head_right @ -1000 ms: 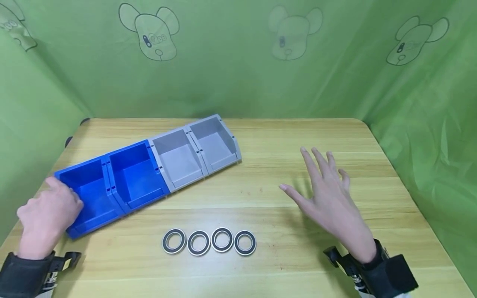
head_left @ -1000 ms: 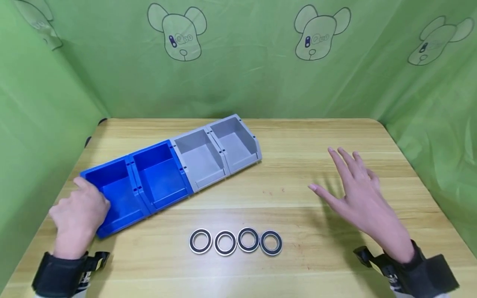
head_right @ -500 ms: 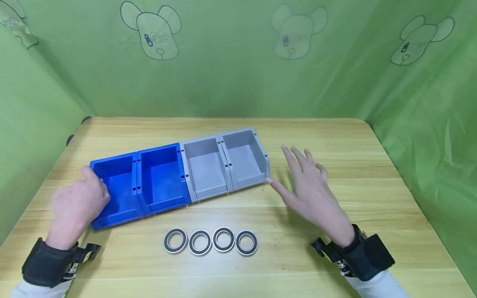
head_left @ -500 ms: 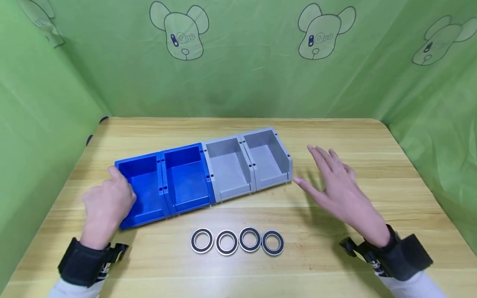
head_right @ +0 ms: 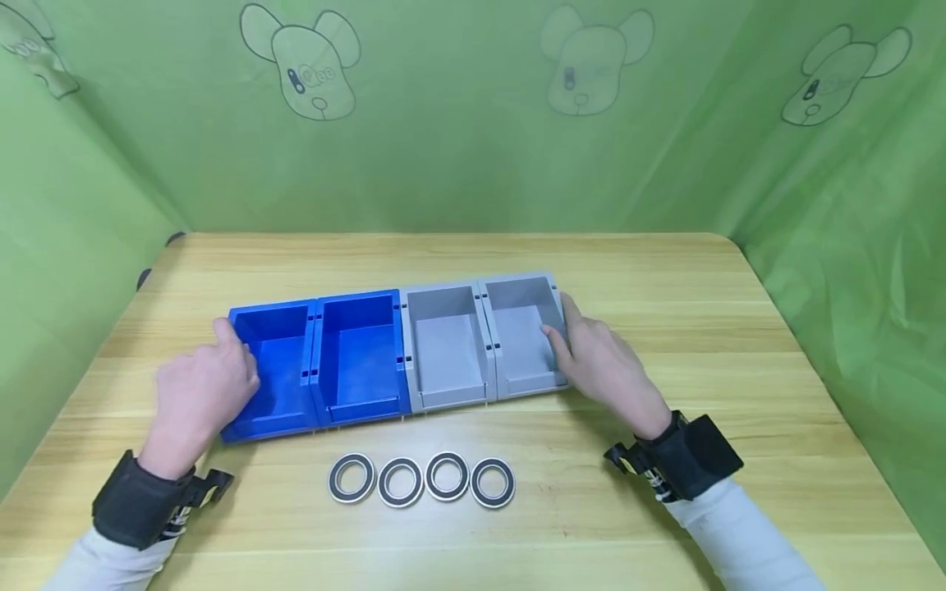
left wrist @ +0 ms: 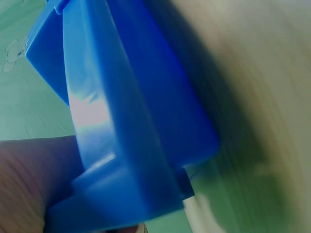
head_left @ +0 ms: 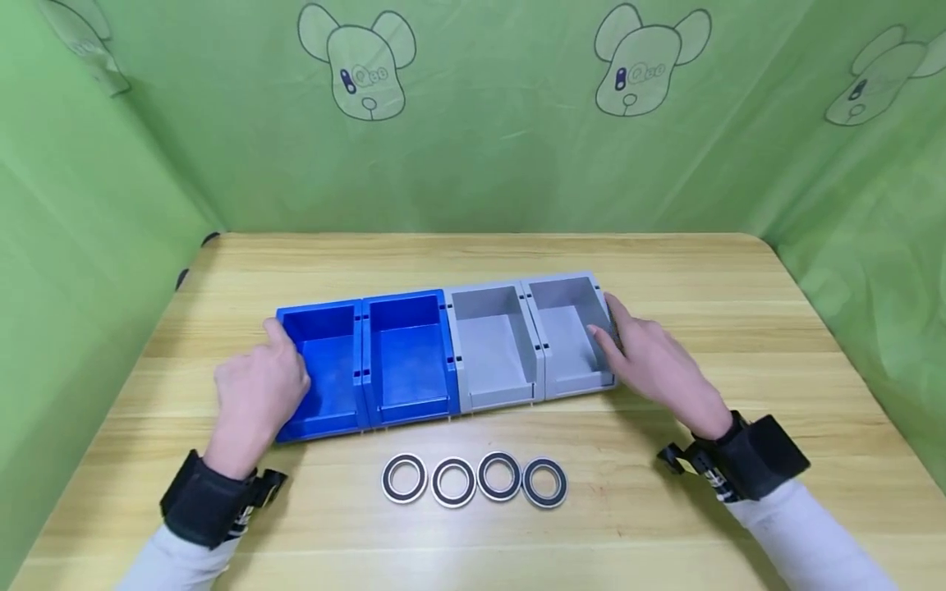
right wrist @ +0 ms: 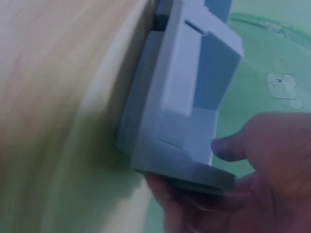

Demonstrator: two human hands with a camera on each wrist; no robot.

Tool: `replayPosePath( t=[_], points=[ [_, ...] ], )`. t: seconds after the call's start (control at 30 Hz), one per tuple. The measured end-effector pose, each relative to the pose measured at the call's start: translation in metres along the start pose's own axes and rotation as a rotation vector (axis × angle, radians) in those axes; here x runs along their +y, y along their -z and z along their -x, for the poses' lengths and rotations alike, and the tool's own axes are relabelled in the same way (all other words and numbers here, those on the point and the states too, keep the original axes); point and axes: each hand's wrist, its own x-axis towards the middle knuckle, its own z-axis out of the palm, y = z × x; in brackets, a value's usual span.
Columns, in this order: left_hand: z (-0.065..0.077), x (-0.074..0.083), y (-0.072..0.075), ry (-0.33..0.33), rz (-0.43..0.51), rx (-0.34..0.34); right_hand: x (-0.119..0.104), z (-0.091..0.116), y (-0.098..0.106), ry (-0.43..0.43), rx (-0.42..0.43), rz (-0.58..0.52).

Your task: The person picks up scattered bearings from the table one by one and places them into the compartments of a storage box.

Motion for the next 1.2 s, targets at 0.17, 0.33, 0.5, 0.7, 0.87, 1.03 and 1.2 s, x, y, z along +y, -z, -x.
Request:
replayPosePath(
  t=[0.17,0.33,0.5,0.7,0.87,1.03,1.2],
  points=[
    [-0.006,0.009,-0.005,-0.031,0.017,0.043,0.010,-0.001,-0.007,-0.010,0.012,-0.021],
    [-0.012,0.016,-0.008,-0.060,0.028,0.089,0.016,0.004,-0.008,0.015,0.061,-0.002],
    [-0.017,0.021,-0.010,-0.104,0.004,0.123,0.019,0.014,-0.007,0.008,0.085,0.015],
    [-0.020,0.028,-0.012,-0.139,-0.021,0.155,0.023,0.027,-0.007,-0.020,0.085,0.010],
    [-0.020,0.029,-0.014,-0.141,-0.038,0.164,0.024,0.031,-0.007,-0.028,0.083,-0.019],
    [-0.020,0.029,-0.014,-0.116,-0.033,0.129,0.025,0.031,-0.006,-0.038,0.061,-0.050],
    [-0.021,0.029,-0.013,-0.086,-0.019,0.089,0.028,0.030,-0.008,-0.021,0.071,-0.060]
  ],
)
